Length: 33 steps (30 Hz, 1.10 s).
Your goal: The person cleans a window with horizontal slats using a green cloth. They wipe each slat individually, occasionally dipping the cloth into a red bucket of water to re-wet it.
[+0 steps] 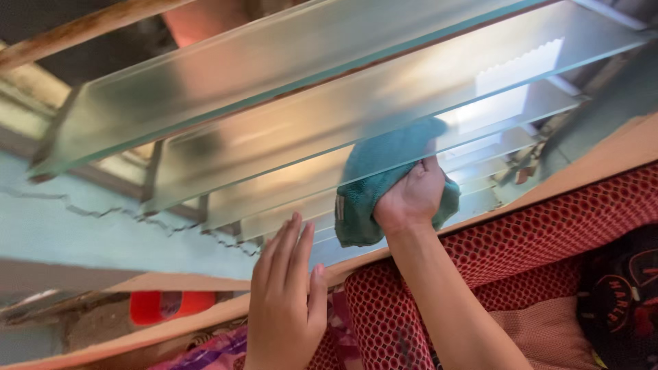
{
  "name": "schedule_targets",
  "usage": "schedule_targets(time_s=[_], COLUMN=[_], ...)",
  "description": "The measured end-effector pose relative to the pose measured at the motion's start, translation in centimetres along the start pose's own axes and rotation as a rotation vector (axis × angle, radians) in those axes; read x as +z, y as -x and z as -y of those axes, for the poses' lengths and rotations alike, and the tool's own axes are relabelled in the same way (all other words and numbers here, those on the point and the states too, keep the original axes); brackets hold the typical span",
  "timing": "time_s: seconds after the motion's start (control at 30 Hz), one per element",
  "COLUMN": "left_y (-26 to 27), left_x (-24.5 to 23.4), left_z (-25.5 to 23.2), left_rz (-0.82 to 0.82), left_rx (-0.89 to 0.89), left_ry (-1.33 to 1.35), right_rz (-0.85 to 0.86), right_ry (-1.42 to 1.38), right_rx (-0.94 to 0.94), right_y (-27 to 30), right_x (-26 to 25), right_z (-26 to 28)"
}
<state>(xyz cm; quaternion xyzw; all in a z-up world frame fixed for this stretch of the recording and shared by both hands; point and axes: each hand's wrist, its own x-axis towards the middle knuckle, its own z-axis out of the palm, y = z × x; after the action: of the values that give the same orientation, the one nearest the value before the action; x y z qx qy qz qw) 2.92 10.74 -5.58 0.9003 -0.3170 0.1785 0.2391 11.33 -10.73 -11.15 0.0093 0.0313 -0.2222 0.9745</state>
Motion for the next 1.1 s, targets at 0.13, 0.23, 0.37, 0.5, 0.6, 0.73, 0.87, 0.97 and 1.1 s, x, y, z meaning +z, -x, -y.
schedule_targets(time_s=[0.13,0.23,0.37,0.5,0.6,0.73,0.87,0.97,1.1], left_y=[5.0,7.4,9.4,9.6,9.5,8.7,7.2,6.6,6.5], left_x=[-2.1,-3.1,-4.1,-4.2,-4.0,-4.3,-2.9,-1.0,1.3], left_z=[2.1,3.6,4.4,4.4,4.4,4.6,3.6,2.6,1.8], left_rz=[-0.002,-0.013,-0.063,-0.177,-0.297,-0.401,-0.233,-0.183,-0.222], left_rx=[-0.101,-0.183,-0.254,-0.284,-0.66,-0.676,-0.777,-0.72,-0.681], left_ry=[0.063,0.107,0.169,0.206,0.261,0.325,0.532,0.589,0.425], right_rz=[-0.037,0.021,-0.125,0.011,-0.075,-0.189,-0.235,0.114,1.16], right_ry=[-0.043,-0.069,0.0,-0.03,-0.012,-0.085,0.265,0.836,2.37], right_rx=[0.082,0.172,0.259,0.51,0.703,0.79,0.387,0.23,0.008], right_y=[2.2,3.8,5.6,7.9,10.4,12.1,13.7,11.3,6.5], right_x=[0.2,0.5,0.4,0.1,0.1,1.0,1.1,-0.2,-1.4], right_z=[-6.2,-10.5,-15.3,-18.1,-18.5,-13.9,-6.6,-3.1,-5.1])
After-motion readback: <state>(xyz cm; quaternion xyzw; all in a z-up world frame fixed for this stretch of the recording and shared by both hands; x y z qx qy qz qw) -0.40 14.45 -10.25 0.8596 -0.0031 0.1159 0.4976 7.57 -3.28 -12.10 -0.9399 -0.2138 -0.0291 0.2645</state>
